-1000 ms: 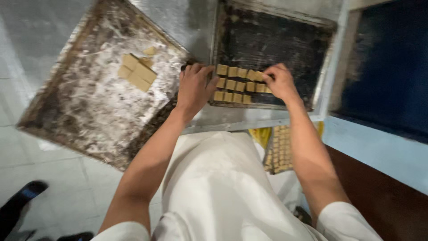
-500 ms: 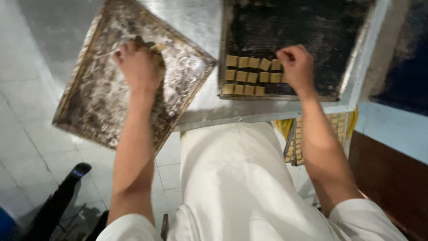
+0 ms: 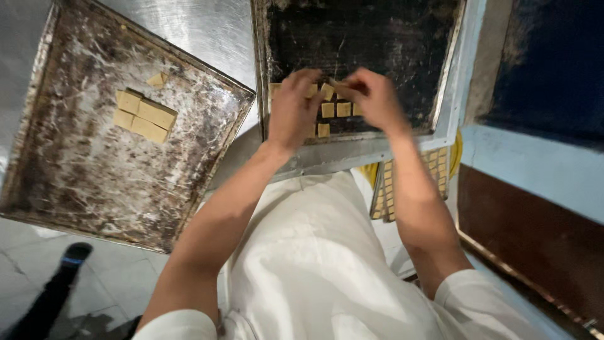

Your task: The person picks up small square dough pieces one by one from a metal tray and arranges them into rows on another dark baking tray.

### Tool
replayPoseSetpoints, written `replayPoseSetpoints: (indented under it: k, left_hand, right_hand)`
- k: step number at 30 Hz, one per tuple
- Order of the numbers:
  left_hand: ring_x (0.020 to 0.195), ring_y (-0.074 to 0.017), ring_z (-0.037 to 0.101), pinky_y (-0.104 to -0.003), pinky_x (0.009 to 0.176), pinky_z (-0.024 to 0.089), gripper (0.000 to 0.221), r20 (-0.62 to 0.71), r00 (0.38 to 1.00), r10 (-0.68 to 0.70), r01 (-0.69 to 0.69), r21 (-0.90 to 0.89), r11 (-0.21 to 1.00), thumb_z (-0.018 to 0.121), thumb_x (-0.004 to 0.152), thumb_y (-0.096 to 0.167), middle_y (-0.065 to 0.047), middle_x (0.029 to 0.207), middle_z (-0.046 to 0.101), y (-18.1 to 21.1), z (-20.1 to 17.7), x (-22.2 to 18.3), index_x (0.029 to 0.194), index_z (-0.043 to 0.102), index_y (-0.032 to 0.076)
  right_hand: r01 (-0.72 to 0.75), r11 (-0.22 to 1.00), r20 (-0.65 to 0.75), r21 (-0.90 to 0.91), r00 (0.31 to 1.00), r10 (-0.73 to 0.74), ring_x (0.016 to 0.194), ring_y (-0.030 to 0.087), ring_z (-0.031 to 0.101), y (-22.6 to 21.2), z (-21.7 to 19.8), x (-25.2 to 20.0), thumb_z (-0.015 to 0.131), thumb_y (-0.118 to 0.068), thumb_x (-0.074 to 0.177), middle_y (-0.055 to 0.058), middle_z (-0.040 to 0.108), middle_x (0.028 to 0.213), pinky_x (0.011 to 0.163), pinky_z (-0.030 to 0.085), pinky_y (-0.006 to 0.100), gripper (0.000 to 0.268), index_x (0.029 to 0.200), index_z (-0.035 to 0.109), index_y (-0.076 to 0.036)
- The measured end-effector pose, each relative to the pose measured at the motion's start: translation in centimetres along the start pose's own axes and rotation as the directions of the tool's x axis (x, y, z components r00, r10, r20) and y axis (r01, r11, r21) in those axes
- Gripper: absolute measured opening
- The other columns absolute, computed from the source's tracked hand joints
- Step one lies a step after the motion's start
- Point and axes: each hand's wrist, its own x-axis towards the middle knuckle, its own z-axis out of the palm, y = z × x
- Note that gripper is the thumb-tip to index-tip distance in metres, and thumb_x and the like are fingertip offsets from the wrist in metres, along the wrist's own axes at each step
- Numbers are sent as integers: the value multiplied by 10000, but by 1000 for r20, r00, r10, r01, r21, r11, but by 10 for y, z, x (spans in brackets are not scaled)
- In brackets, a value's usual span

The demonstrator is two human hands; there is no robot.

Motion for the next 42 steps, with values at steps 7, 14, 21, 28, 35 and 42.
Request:
replayPoseSetpoints:
  k: [7,14,21,28,35,42]
  left_hand:
    - [1259,-322,492,-532,1120,330,173,264,944,197,-305,476,825,677,898,107,-109,1251,591,-11,58,22,1056,745,127]
    - [1206,-336,529,-526,1061,400,226,-14,970,244,-209,467,859,696,815,105,-110,1186,640,-59,-6,18,1040,714,90]
    - [1103,-374,548,-600,995,335,119,-296,953,-70,283,775,565,707,905,175,-164,1165,675,-141,-189,-12,952,801,118]
    - [1100,-294,622,-532,1057,361,117,-260,965,-34,163,492,855,683,989,138,-98,1136,717,-103,-182,-24,1022,785,92]
    - [962,-346,650,-480,864,473,117,-251,967,38,-5,131,991,685,961,130,-152,999,702,-58,-115,-33,973,740,28]
    - [989,-321,643,-452,903,463,202,-182,980,-85,98,64,993,680,981,138,-131,1010,699,-51,-100,-11,1152,735,47]
  right_hand:
    - [207,936,53,-286,978,-200,921,309,683,52,-26,9,707,53,862,148,684,964,792,548,391,211,1049,773,-20]
    - [200,930,2,-307,978,-210,977,326,692,52,-15,13,729,46,936,166,681,1067,829,567,399,212,1130,761,-34]
    - [209,948,-125,-241,962,-244,959,278,699,13,1,10,744,-79,1035,172,691,1117,825,579,384,231,1260,740,-26]
    - [236,969,11,70,971,-237,864,150,679,-74,96,39,738,-175,1026,105,707,1032,772,620,276,205,1215,745,-95]
    - [152,871,88,467,972,-217,901,97,697,-93,140,68,740,-68,1017,54,756,1021,811,591,252,127,1130,718,-13]
    - [74,901,142,428,979,-148,941,98,734,-54,106,92,764,-64,965,60,759,1035,888,630,280,152,1105,734,-13]
